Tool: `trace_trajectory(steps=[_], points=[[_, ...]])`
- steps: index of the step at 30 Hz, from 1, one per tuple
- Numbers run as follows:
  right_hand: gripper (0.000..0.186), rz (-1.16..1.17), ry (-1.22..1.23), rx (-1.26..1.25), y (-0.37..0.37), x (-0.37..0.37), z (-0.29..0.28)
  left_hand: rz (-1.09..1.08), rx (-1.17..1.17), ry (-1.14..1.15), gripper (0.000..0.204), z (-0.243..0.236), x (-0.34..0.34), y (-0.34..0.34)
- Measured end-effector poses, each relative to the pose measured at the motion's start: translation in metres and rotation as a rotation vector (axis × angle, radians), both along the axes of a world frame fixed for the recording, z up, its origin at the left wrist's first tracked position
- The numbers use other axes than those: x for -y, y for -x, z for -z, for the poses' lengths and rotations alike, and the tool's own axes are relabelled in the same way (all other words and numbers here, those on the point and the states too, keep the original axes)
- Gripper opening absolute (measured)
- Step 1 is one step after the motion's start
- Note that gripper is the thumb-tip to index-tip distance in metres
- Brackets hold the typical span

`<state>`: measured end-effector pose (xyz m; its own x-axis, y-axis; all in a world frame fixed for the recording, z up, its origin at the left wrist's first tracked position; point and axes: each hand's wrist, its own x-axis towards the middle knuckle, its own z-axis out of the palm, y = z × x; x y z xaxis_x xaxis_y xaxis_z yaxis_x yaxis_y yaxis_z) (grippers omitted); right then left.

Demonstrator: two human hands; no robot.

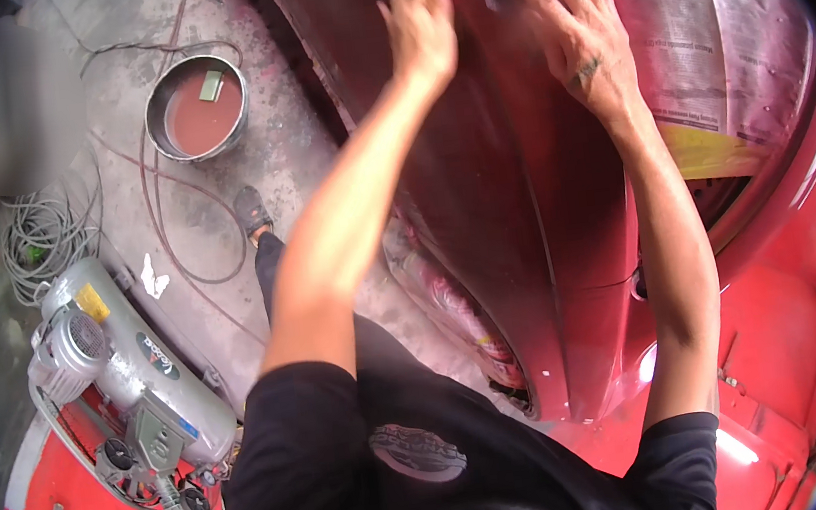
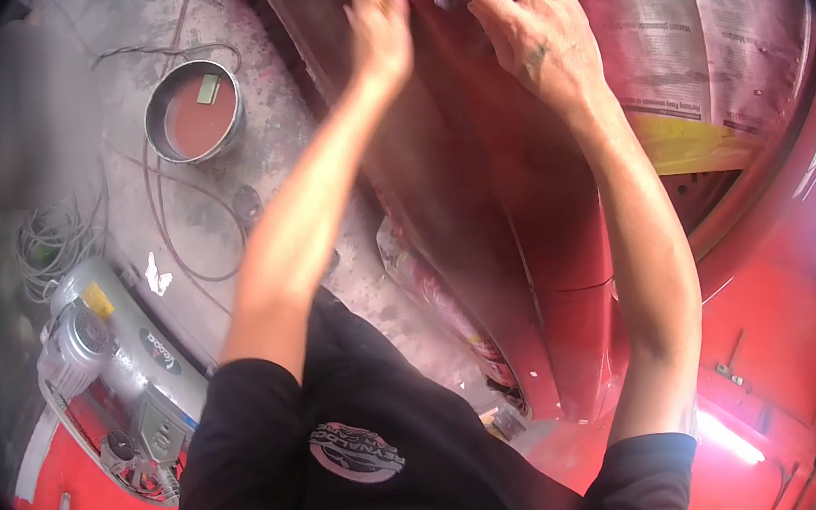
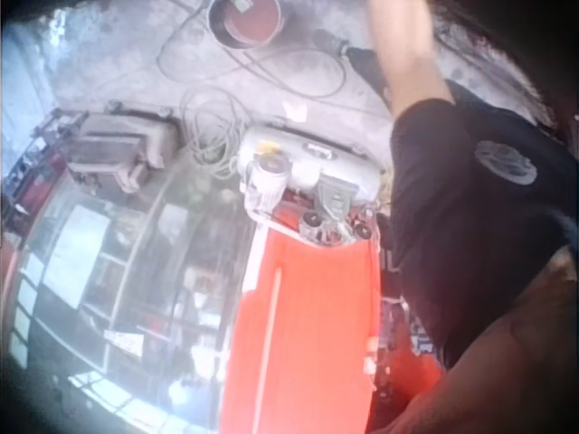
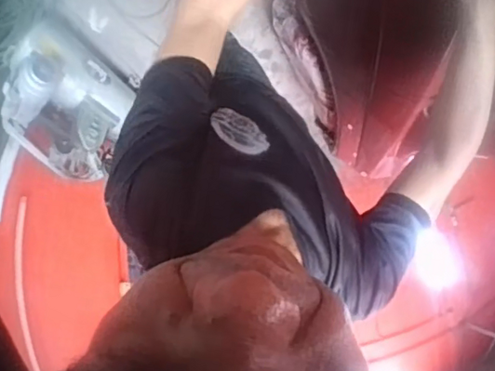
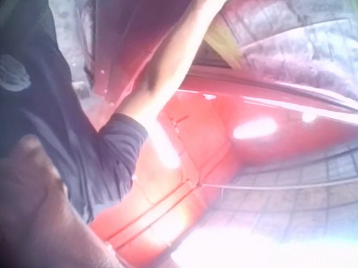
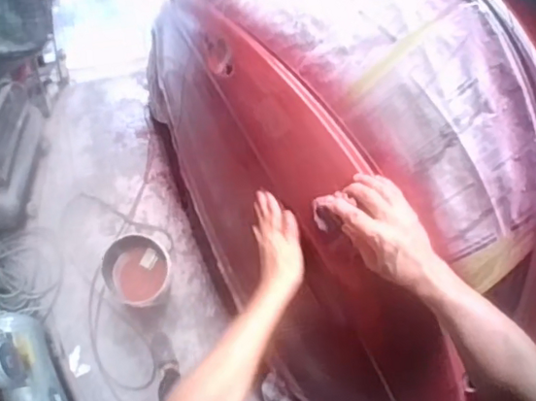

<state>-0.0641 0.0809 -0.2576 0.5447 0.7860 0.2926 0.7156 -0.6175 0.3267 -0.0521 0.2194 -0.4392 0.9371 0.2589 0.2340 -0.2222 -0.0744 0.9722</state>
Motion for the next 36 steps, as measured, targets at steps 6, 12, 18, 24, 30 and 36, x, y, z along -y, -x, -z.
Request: trace_trajectory(steps=[6,12,18,24,30,36], points=[[0.049,0.042,-0.009,-0.009,0.002,0.003,0.002,0.169,-0.022,0.055,0.076,0.003,0.110,0.207],[0.044,-0.025,-0.017,-0.120,0.004,-0.038,-0.024,-0.010,-0.058,0.144,0.074,-0.024,-0.009,-0.027],[0.049,0.027,-0.022,-0.012,0.005,-0.002,0.000,0.246,-0.062,0.067,0.078,0.001,0.117,0.229],[0.053,0.020,-0.054,-0.048,0.002,-0.004,-0.004,-0.042,0.066,-0.060,0.065,-0.005,0.013,-0.010],[0.055,0.071,-0.017,-0.059,0.005,0.001,0.000,0.064,-0.010,0.082,0.067,-0.023,0.038,0.053],[0.051,0.074,-0.011,-0.033,0.008,0.008,0.003,0.252,-0.003,0.008,0.074,-0.001,0.083,0.161]])
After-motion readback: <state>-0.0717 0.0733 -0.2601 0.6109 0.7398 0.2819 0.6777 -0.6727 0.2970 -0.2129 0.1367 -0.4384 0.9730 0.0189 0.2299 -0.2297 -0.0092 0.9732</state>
